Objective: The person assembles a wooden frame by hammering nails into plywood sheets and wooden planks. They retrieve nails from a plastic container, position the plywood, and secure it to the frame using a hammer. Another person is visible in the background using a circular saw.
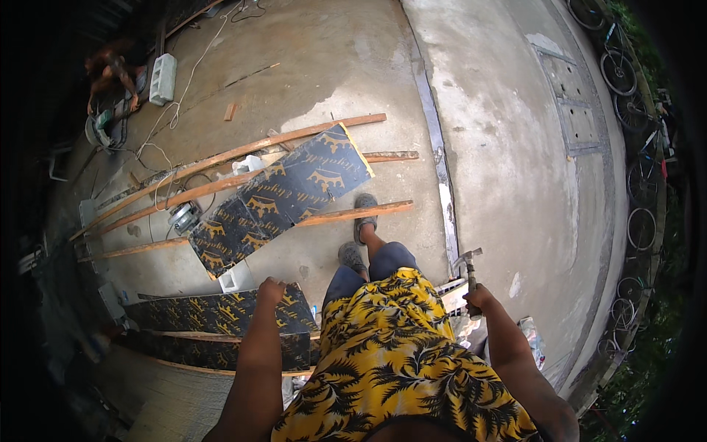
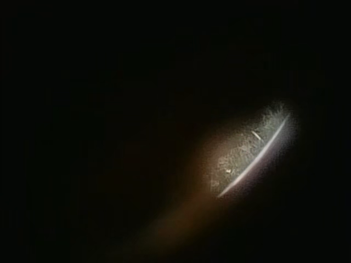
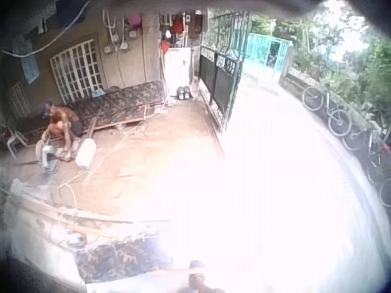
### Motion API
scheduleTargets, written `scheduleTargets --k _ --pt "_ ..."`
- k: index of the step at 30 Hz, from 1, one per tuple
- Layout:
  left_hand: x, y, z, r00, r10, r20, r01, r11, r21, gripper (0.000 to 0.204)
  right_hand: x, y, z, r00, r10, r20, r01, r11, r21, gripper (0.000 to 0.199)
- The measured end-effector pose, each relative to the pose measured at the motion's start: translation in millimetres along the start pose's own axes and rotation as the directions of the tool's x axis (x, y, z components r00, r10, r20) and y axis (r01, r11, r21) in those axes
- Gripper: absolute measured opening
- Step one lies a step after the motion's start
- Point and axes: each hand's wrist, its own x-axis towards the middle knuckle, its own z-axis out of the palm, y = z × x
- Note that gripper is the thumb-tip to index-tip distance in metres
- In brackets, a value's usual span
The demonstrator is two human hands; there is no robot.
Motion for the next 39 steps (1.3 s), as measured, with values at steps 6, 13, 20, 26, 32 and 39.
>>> scheduleTargets --k 6,13,20,26,32,39 --pt "-30.3 43.6 -49.5 0.965 0.199 -0.169 -0.213 0.975 -0.067 0.05 -22.9 132.0 11.0 0.977 0.176 0.12 -0.184 0.981 0.057 0.03" --pt "-32.9 131.3 -54.4 0.88 0.448 0.159 -0.474 0.808 0.351 0.055 -42.1 200.5 37.7 0.977 0.059 0.206 -0.139 0.904 0.403 0.03" --pt "-40.5 352.5 -0.5 0.897 0.295 0.328 -0.434 0.723 0.537 0.071 -43.3 281.4 -9.0 0.986 -0.066 0.152 -0.01 0.893 0.449 0.035" --pt "-119.5 560.1 85.1 0.761 0.387 0.521 -0.638 0.597 0.487 0.057 -84.4 367.2 -60.0 0.992 -0.043 -0.119 0.127 0.381 0.916 0.053" --pt "-182.6 751.6 192.2 0.666 0.371 0.647 -0.745 0.365 0.558 0.048 -65.3 386.9 -64.2 0.919 0.204 -0.337 0.293 0.217 0.931 0.059" --pt "-270.7 1037.4 355.6 0.558 0.36 0.748 -0.818 0.09 0.568 0.039 35.9 409.7 -164.8 0.889 0.454 0.066 -0.083 0.017 0.996 0.049"
